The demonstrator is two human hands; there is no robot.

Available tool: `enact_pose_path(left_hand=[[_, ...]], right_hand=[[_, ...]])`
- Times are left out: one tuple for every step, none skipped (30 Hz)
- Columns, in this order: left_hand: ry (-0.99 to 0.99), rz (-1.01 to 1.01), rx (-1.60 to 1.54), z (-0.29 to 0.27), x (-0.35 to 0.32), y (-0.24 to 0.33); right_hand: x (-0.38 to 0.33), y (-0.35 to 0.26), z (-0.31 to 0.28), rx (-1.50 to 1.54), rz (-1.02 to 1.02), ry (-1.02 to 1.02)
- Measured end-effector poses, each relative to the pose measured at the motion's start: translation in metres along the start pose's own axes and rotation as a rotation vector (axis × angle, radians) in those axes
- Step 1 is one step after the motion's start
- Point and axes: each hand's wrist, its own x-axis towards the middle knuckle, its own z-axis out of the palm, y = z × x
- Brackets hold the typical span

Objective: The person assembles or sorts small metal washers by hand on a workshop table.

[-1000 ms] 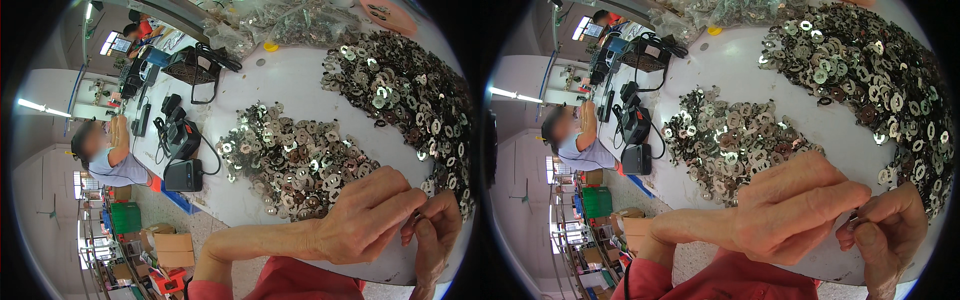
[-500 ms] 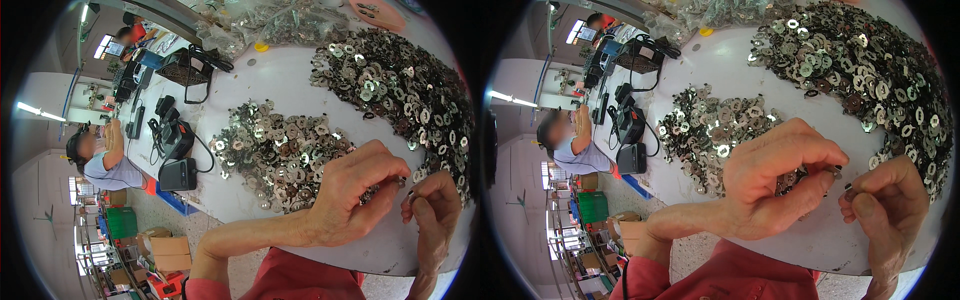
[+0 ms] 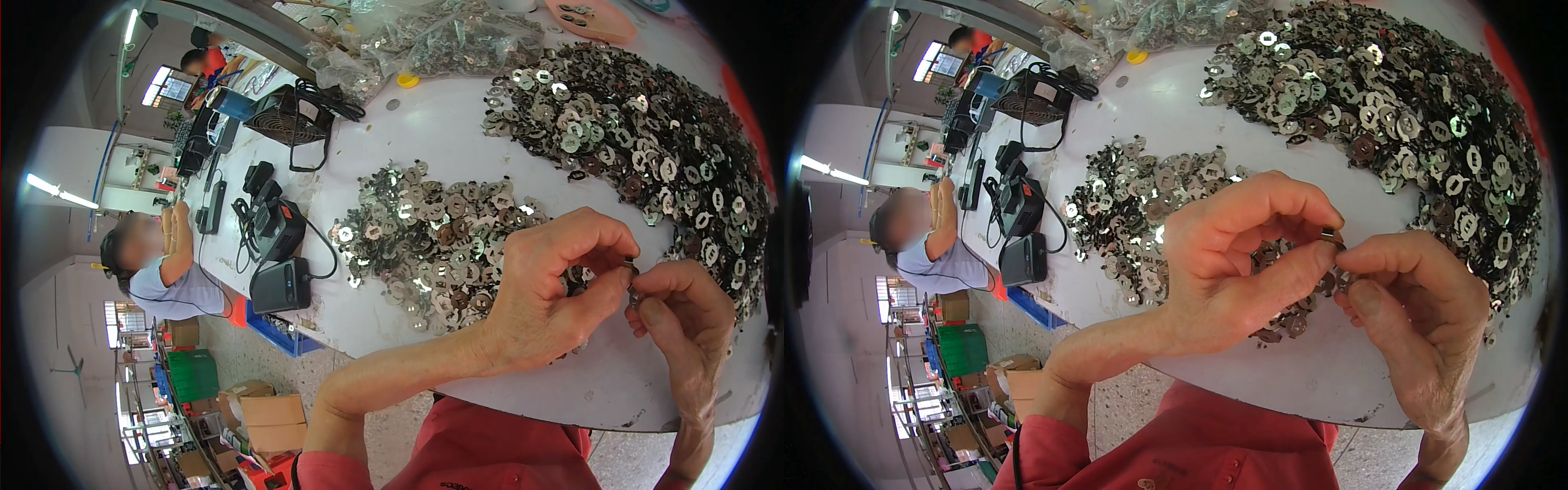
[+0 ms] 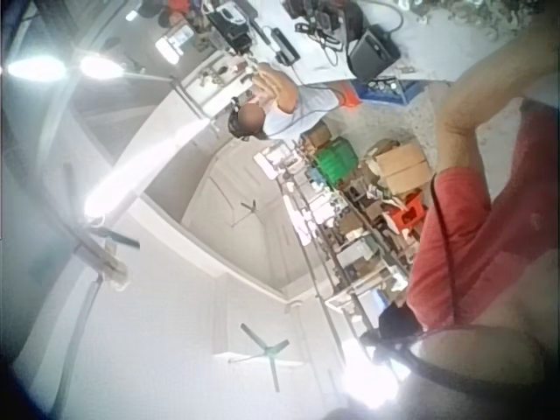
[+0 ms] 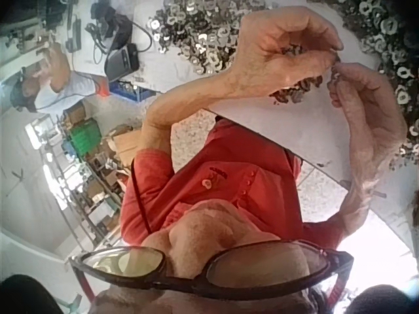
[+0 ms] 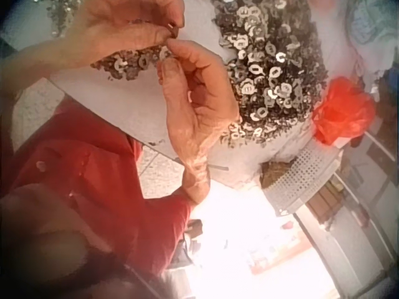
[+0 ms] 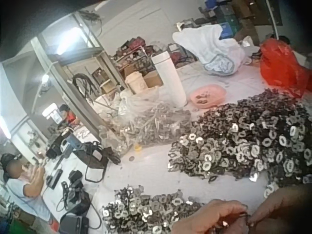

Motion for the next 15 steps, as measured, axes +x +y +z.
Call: enact_pose_path(left_hand=[[0.002,-0.017,-0.014,-0.001,-0.001,0.0],[0.004,-0.034,-0.031,-0.002,-0.003,0.001],[0.016,-0.03,-0.037,-0.004,-0.003,0.001],[0.051,-0.095,-0.006,-0.003,-0.002,0.004],[0.098,-0.086,0.018,-0.001,-0.001,0.008],[0.113,-0.094,-0.03,-0.001,-0.001,0.011],[0.103,-0.084,-0.052,-0.001,-0.001,0.012],[0.116,-0.055,-0.034,-0.001,0.001,0.006],[0.113,-0.085,-0.036,-0.002,0.001,0.009],[0.11,-0.115,-0.035,-0.002,0.001,0.01],[0.097,-0.109,-0.048,-0.002,0.001,0.011],[0.083,-0.102,-0.027,-0.002,0.002,0.011],[0.07,-0.094,-0.004,-0.002,0.002,0.01],[0.06,-0.088,-0.01,-0.001,0.002,0.009],[0.041,-0.07,0.022,-0.001,0.002,0.008]], right_hand=[[-0.001,0.002,-0.001,0.001,-0.019,-0.021],[0.0,0.004,0.0,-0.009,-0.015,-0.008],[0.002,0.004,0.001,-0.017,-0.047,-0.039],[0.005,0.007,-0.002,-0.03,-0.073,-0.058],[0.007,0.01,-0.004,-0.02,-0.096,-0.071],[0.008,0.011,-0.007,-0.012,-0.127,-0.075],[0.009,0.013,-0.01,-0.028,-0.156,-0.079],[0.013,0.016,-0.013,-0.038,-0.179,-0.088],[0.014,0.015,-0.013,-0.057,-0.175,-0.059],[0.015,0.013,-0.013,-0.054,-0.156,-0.074],[0.016,0.012,-0.011,-0.044,-0.144,-0.1],[0.016,0.013,-0.011,-0.054,-0.148,-0.086],[0.017,0.013,-0.012,-0.049,-0.15,-0.11],[0.017,0.016,-0.012,-0.041,-0.153,-0.136],[0.018,0.023,-0.009,-0.007,-0.212,-0.089]])
